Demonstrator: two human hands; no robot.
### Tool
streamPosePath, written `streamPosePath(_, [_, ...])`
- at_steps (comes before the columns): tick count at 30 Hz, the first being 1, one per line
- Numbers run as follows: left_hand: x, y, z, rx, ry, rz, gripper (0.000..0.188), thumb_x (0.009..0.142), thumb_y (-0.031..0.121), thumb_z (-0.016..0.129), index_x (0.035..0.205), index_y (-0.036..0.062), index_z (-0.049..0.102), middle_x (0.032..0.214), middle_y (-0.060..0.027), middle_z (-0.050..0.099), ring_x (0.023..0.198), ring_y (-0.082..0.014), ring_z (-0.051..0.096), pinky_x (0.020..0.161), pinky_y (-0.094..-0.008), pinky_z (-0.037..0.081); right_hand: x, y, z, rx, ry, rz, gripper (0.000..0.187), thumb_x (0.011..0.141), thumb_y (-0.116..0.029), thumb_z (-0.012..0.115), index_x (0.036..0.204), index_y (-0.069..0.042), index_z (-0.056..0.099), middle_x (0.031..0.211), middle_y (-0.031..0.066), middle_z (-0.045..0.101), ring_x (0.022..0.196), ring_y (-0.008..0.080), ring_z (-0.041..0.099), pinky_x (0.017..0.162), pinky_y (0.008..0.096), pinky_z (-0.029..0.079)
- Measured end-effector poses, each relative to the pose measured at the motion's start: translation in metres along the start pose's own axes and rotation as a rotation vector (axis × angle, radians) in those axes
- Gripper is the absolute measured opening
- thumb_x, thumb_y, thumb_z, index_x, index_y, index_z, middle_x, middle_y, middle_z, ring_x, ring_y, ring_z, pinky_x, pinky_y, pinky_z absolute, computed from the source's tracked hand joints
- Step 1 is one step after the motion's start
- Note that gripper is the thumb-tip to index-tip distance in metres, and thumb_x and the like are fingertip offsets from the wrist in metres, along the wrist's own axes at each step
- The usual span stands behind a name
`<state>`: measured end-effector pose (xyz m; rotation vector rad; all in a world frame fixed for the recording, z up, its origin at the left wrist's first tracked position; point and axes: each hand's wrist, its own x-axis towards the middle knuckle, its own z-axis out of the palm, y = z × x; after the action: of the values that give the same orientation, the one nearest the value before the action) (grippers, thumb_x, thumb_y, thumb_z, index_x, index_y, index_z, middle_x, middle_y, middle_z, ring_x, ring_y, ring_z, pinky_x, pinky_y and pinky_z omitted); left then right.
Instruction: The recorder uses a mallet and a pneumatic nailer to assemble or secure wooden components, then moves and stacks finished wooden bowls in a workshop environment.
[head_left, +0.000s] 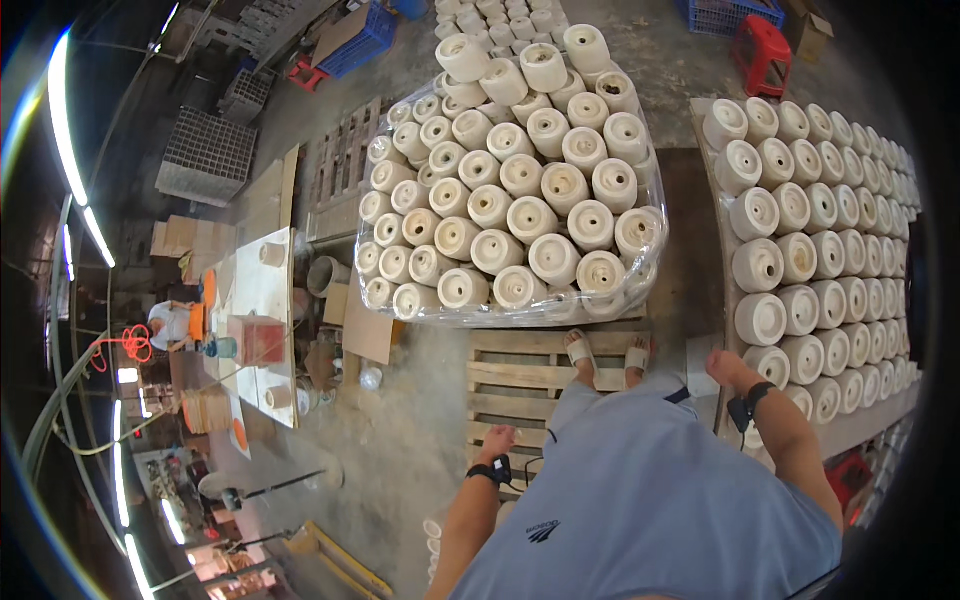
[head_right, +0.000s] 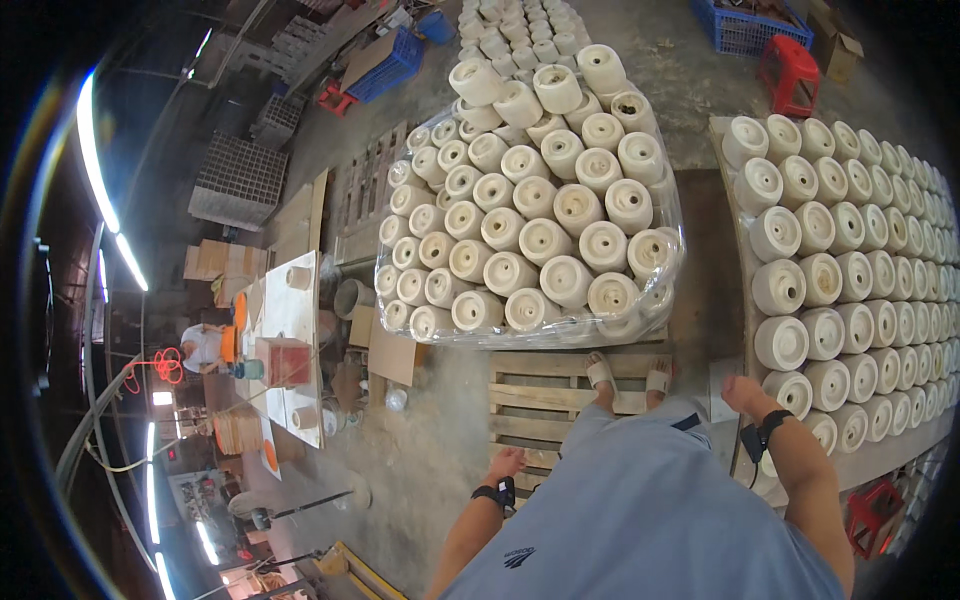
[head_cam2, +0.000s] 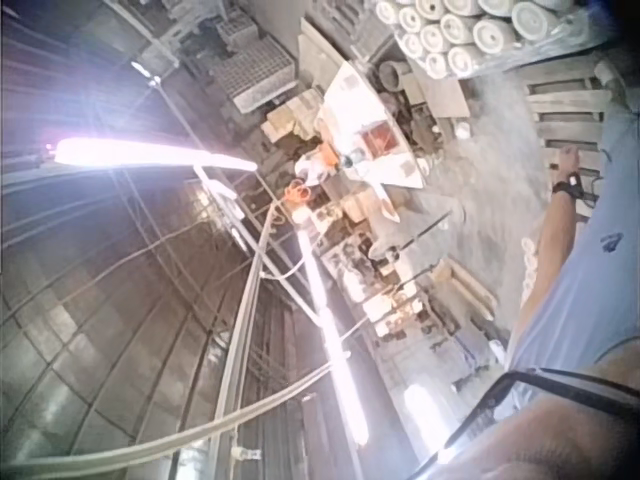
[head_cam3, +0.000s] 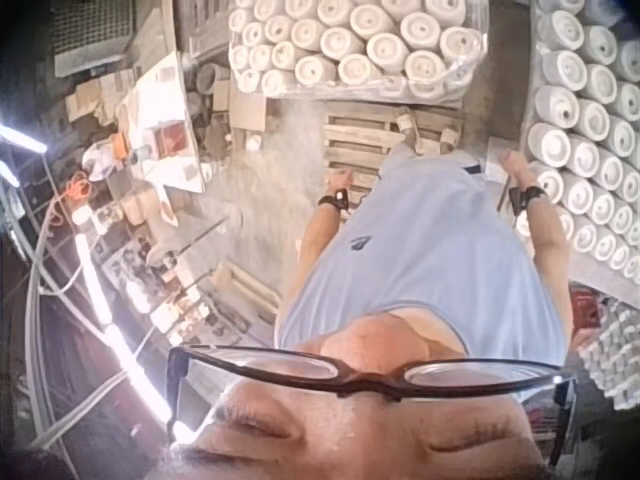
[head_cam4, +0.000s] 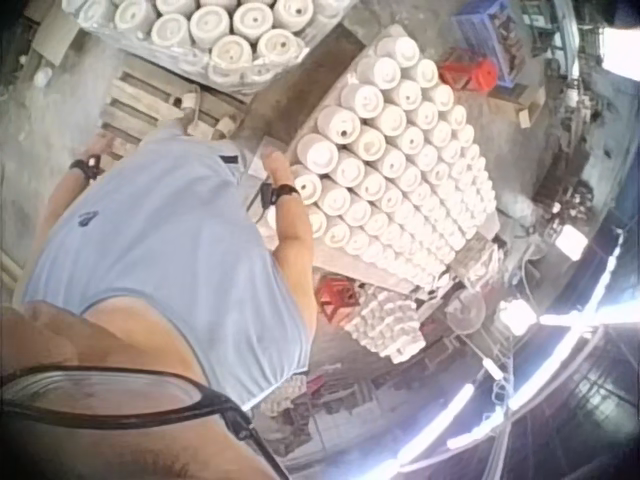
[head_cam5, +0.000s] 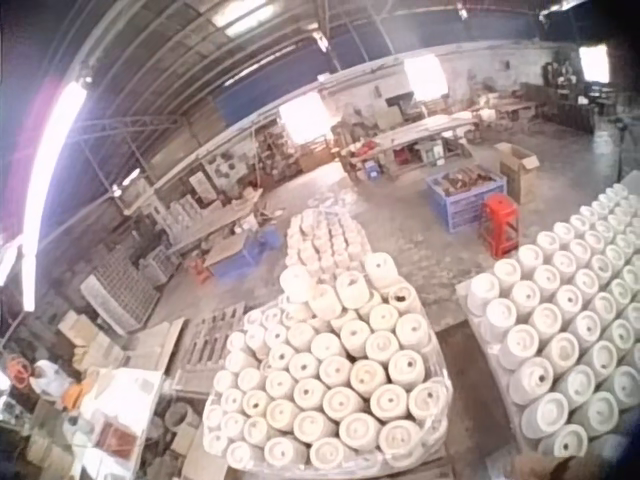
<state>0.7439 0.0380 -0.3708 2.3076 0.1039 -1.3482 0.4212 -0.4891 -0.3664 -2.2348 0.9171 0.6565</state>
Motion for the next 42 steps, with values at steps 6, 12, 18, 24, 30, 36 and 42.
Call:
streamPosePath(6, [0.06, 0.007, -0.044, 0.035, -0.125, 0.305, 0.03, 0.09, 0.032, 0.056, 0.087, 0.005, 0.067, 0.074, -0.0052, 0.067, 0.062, -0.0139, 0.063, 0.054, -0.0299, 0.05, -0.016, -0.012, -0.009, -0.023, -0.004, -0.034, 0.03, 0.084, -0.026, 0.048, 0.084, -0.001, 0.066, 0.091, 0.0254, 0.065, 0.089, 0.0457, 0.061, 0.077, 0.0498, 0.049])
streamPosePath(12, [0.133, 0.068, -0.09, -0.025, 0.123, 0.266, 0.033, 0.087, 0.034, 0.058, 0.093, 0.0029, 0.067, 0.085, -0.0151, 0.069, 0.078, -0.0275, 0.066, 0.073, -0.0389, 0.052, -0.028, -0.028, -0.026, -0.018, 0.053, 0.088, 0.03, 0.085, -0.022, 0.045, 0.084, -0.001, 0.066, 0.09, 0.0228, 0.066, 0.086, 0.0437, 0.062, 0.077, 0.0505, 0.05])
streamPosePath(18, [0.17, 0.176, -0.141, 0.035, 0.199, 0.458, 0.036, 0.086, 0.033, 0.061, 0.107, 0.0036, 0.063, 0.092, -0.0176, 0.069, 0.088, -0.0329, 0.066, 0.08, -0.0403, 0.05, -0.013, -0.052, -0.052, -0.126, 0.056, 0.216, 0.031, 0.087, -0.026, 0.046, 0.088, -0.003, 0.068, 0.091, 0.0232, 0.066, 0.089, 0.0439, 0.062, 0.079, 0.0489, 0.051])
streamPosePath(24, [0.177, 0.284, -0.156, 0.094, 0.196, 0.565, 0.044, 0.084, 0.028, 0.064, 0.12, 0.0031, 0.054, 0.094, -0.0181, 0.067, 0.088, -0.0332, 0.065, 0.08, -0.041, 0.05, -0.012, -0.108, -0.078, 0.088, 0.205, 0.308, 0.027, 0.085, -0.026, 0.052, 0.09, -0.004, 0.068, 0.09, 0.0228, 0.067, 0.088, 0.0432, 0.063, 0.077, 0.0473, 0.051])
streamPosePath(30, [0.213, 0.378, -0.136, 0.215, 0.314, 0.763, 0.053, 0.08, 0.024, 0.068, 0.124, 0.0009, 0.051, 0.116, -0.0215, 0.059, 0.107, -0.0373, 0.056, 0.093, -0.0456, 0.044, -0.02, -0.113, -0.086, 0.147, 0.146, 0.274, 0.025, 0.082, -0.027, 0.058, 0.09, -0.005, 0.066, 0.088, 0.0207, 0.067, 0.085, 0.0407, 0.064, 0.075, 0.0468, 0.051])
streamPosePath(36, [0.258, 0.476, -0.088, 0.384, 0.542, 0.983, 0.07, 0.08, 0.029, 0.067, 0.14, 0.0062, 0.039, 0.142, -0.0262, 0.039, 0.133, -0.0434, 0.032, 0.11, -0.0519, 0.028, 0.007, -0.075, -0.101, 0.067, -0.029, 0.346, 0.024, 0.081, -0.026, 0.058, 0.09, -0.006, 0.067, 0.084, 0.02, 0.067, 0.083, 0.0395, 0.065, 0.074, 0.0452, 0.052])
streamPosePath(42, [0.299, 0.53, -0.042, 0.514, 0.63, 0.93, 0.07, 0.088, 0.042, 0.054, 0.145, 0.0065, 0.035, 0.15, -0.0253, 0.029, 0.142, -0.0413, 0.019, 0.116, -0.0557, 0.01, 0.081, -0.053, -0.165, 0.097, 0.068, 0.313, 0.025, 0.084, -0.029, 0.058, 0.094, -0.009, 0.069, 0.094, 0.0151, 0.068, 0.09, 0.036, 0.065, 0.076, 0.0444, 0.051])
